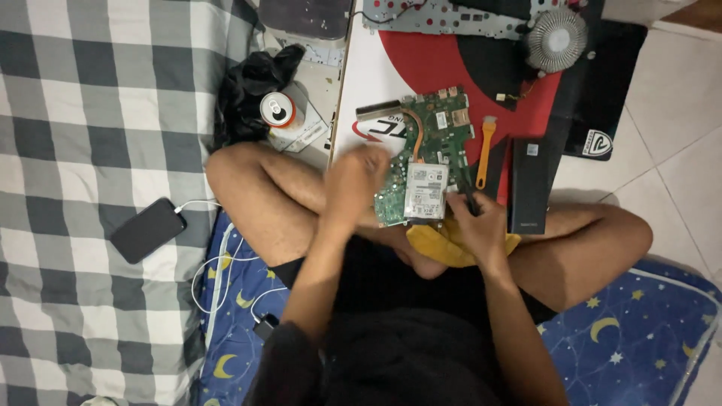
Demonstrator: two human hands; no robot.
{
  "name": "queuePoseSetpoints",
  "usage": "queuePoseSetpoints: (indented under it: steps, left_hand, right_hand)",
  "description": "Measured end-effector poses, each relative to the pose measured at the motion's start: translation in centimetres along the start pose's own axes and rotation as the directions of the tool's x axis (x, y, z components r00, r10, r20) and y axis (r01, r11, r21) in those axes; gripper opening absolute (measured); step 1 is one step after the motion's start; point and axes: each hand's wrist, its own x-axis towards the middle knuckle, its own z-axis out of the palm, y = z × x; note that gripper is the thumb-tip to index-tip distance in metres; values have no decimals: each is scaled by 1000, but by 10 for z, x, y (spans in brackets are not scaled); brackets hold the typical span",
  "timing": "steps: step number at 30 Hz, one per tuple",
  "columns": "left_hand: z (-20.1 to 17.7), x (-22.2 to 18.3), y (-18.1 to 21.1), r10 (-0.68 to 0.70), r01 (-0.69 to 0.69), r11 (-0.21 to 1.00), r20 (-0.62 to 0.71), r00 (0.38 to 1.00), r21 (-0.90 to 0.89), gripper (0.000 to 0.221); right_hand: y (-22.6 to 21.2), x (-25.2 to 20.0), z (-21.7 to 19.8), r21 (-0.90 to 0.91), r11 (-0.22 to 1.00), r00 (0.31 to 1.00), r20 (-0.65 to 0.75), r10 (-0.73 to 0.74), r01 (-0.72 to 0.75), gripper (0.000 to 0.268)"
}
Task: Unscrewing a hard drive bracket from a motherboard and prying it loose during a laptop disassembly.
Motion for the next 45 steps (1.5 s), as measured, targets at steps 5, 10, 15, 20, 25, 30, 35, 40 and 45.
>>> queuePoseSetpoints:
  steps: [5, 10, 15, 20, 25, 30, 35, 40, 45]
  left_hand:
    - [-47, 84, -30, 155, -313, 924, -534, 831, -219, 11]
    - [-55, 154, -57, 167, -419, 880, -681, 713, -223, 10]
    - [-60, 166, -53, 180, -454, 856, -680, 711, -249, 14]
    - [-58, 176, -54, 208, -422, 889, -663, 719, -179, 13]
    - [-54, 180, -54, 192, -259, 966, -654, 732, -6, 12]
    - [-56, 176, -48, 250, -298, 954, -663, 705, 43, 11]
    - [-74, 115, -19, 212, -442, 893, -785, 583, -88, 6]
    - [-81, -16, 51, 143, -462, 694, -523, 840, -552, 20]
    - [-36, -92, 50, 119, -48, 354, -6, 993, -934, 11]
  right_hand:
    - [30, 3, -11, 87, 995, 999, -28, -37, 39, 19]
    - [8, -8, -20, 145, 989, 1000, 15, -4, 2, 43]
    - [27, -7, -21, 160, 987, 997, 74, 6, -18, 35]
    - [36, -8, -19, 170, 985, 993, 118, 3, -23, 20]
    - [42, -8, -20, 153, 988, 994, 104, -45, 28, 21]
    - [36, -12, -24, 212, 974, 988, 114, -107, 81, 13]
    - [18, -27, -40, 160, 975, 983, 73, -171, 158, 29]
    - [27, -45, -53, 291, 905, 935, 80, -345, 309, 25]
    - [-28, -77, -72, 312, 880, 911, 90, -402, 358, 24]
